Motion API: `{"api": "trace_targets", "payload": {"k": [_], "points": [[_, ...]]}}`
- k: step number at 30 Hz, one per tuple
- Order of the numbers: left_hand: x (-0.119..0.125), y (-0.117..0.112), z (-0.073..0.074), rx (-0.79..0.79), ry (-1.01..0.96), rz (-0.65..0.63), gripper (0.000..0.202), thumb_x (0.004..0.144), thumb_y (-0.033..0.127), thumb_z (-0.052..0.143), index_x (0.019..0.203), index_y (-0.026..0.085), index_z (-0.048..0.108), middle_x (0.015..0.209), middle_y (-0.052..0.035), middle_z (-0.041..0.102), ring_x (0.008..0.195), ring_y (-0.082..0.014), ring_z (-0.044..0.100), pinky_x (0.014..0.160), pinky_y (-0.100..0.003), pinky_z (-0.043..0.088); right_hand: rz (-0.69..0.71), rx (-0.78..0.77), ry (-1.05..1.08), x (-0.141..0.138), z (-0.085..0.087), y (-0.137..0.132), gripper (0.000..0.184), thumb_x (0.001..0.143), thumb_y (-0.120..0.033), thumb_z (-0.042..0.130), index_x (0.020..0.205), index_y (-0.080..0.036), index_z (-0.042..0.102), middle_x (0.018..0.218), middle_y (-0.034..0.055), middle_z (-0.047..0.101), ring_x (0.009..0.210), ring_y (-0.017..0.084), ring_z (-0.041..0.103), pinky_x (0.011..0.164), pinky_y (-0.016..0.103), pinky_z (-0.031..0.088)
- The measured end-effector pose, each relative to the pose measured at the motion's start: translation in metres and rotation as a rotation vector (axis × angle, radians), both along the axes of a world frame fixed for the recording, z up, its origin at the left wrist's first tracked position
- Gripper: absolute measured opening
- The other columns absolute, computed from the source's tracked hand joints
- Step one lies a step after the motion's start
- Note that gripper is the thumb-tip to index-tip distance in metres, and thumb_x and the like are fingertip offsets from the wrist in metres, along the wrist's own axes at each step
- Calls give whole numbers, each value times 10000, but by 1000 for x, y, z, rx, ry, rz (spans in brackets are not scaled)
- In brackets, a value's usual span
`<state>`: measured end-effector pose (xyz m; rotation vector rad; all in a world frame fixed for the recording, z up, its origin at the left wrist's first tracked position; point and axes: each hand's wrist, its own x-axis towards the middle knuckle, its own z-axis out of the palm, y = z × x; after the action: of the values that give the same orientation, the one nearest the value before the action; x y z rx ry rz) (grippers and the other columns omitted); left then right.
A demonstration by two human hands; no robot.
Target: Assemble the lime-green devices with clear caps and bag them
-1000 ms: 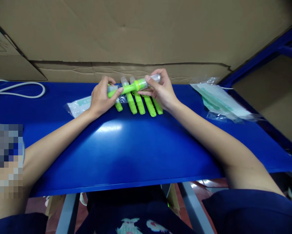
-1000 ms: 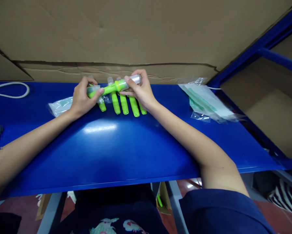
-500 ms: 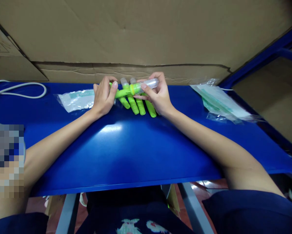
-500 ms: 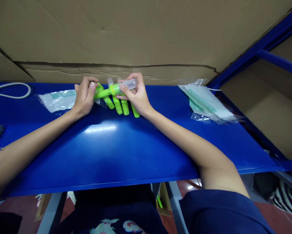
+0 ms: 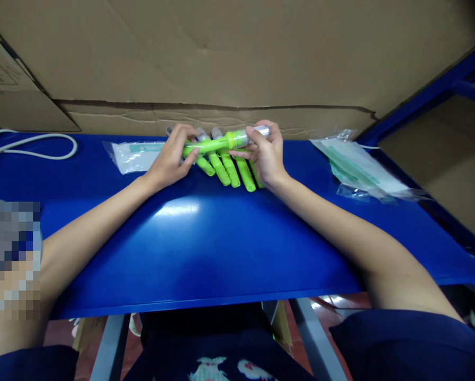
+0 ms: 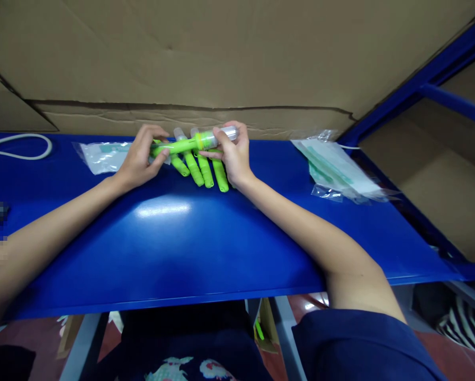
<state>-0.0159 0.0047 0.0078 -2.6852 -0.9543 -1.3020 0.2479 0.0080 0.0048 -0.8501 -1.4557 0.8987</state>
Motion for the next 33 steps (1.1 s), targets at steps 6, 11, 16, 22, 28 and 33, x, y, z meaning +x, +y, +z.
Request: {"api": "trace_targets", "payload": {"k": [6, 11, 16, 22, 28, 33], "points": [[4, -15, 8, -175, 51, 274, 481, 1011, 622, 490, 1181, 203, 653, 1204, -126, 717, 1197, -316, 631, 1172, -521, 341, -100, -2, 57, 5, 7, 1, 624, 783, -844, 649, 1098, -319, 528, 1121, 50, 647, 1083, 271, 686, 741, 439, 678], [7, -17, 12, -278, -33, 338, 408, 963, 576, 583, 952, 192, 717, 881, -51, 737, 921, -237, 624, 1055, -425, 399, -34, -12, 16, 2, 13, -6, 569, 805, -808, 665, 1106, -343, 534, 1242, 53, 698, 1228, 311, 659, 763, 467, 679], [9, -15, 19, -416, -199, 196, 353, 966, 454, 567, 801, 165, 684, 828, -40, 719, 790, -163, 592, 823, -286, 434, 54, -79, 67, -2, 22, -17, 552, 768, -772, 737, 1064, -343, 553, 1259, 14, 730, 1278, 330, 652, 809, 508, 668], [8, -16, 21, -475, -221, 195, 385, 970, 428, 585, 701, 157, 637, 710, -14, 634, 726, -138, 524, 744, -272, 388, 110, -143, 153, -3, 31, -23, 569, 717, -633, 863, 1046, -319, 520, 1179, 14, 743, 1188, 297, 699, 843, 493, 672], [10, -24, 32, -602, -191, 33, 364, 949, 482, 634, 900, 132, 720, 860, -35, 695, 807, -149, 577, 810, -270, 440, 87, -226, 242, 5, 31, -11, 548, 720, -516, 846, 1071, -305, 482, 1098, 15, 760, 1145, 303, 718, 825, 525, 667], [9, -29, 38, -979, -194, -249, 531, 830, 498, 764, 1240, 166, 707, 1109, -83, 752, 927, -198, 692, 822, -283, 506, 35, -272, 289, 8, 28, -4, 526, 728, -539, 779, 1065, -305, 450, 1066, 14, 750, 1157, 305, 724, 822, 498, 659]]}}
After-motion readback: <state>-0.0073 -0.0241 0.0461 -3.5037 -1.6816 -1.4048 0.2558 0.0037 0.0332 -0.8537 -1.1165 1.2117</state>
